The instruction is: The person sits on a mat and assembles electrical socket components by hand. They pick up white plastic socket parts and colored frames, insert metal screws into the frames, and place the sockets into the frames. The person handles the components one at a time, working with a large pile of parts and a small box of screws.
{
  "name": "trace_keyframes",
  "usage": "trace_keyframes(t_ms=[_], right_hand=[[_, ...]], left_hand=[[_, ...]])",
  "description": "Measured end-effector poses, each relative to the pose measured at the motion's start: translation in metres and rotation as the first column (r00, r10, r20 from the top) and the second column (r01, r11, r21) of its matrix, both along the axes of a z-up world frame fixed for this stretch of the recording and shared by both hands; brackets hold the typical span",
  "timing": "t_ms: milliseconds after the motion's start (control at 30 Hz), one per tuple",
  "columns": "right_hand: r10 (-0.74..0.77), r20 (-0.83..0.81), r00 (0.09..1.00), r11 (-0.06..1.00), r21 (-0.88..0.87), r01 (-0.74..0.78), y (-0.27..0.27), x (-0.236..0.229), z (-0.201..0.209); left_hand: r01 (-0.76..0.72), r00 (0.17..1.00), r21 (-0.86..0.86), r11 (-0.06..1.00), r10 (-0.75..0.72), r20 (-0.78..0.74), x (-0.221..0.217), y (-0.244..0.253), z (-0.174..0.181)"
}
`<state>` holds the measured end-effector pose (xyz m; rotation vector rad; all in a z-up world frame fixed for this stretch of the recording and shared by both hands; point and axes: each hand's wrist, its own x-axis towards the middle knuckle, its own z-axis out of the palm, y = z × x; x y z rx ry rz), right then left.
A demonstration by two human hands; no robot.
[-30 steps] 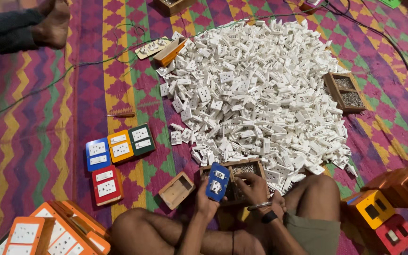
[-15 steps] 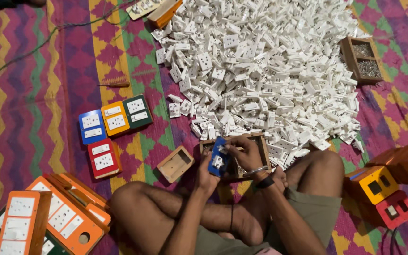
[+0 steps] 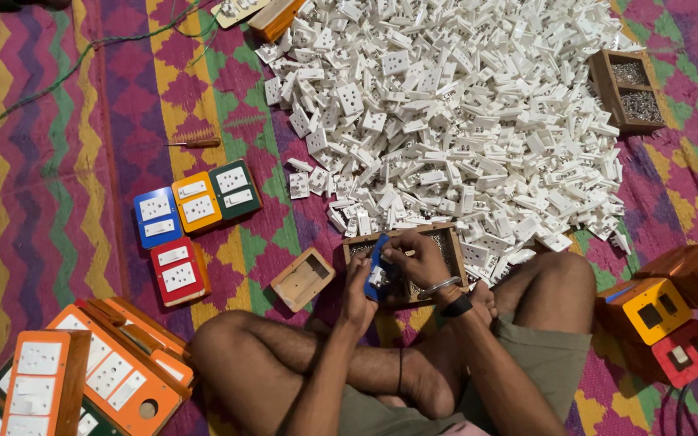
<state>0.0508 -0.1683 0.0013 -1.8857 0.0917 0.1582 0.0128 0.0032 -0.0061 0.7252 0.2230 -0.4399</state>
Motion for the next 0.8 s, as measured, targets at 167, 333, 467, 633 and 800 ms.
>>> trace_keyframes(t_ms=[167,333,467,633,800], right_hand=[[-0.101,-0.022,0.995,0.994,0.041,0.101,0.012,-0.011,0.006],[0.041,0.462,0.886,0.886,-0.427,0.182,0.035,-0.024,0.030],[0.074,0.568,0.820,0.886,-0.414,0.207,0.045,-0.030,0.041],[0.004,0.455,0.890,0.925,-0.340,0.169,0.043,-0.027,0.043],[-0.085,0.432,0.898,0.942,-0.258,0.214,0.038,-0.022,0.036]], left_hand=[[-0.002,1.000,-0.039,0.999,0.004,0.027,-0.005,0.000,-0.023],[-0.173,0.981,-0.134,0.976,0.158,-0.112,0.002,-0.010,-0.061],[-0.198,0.972,-0.306,0.931,0.145,-0.187,-0.002,-0.009,-0.092],[-0.212,0.977,-0.200,0.957,0.210,-0.031,0.001,-0.012,-0.104],[-0.121,0.989,-0.115,0.986,0.110,-0.095,0.001,-0.010,-0.076]])
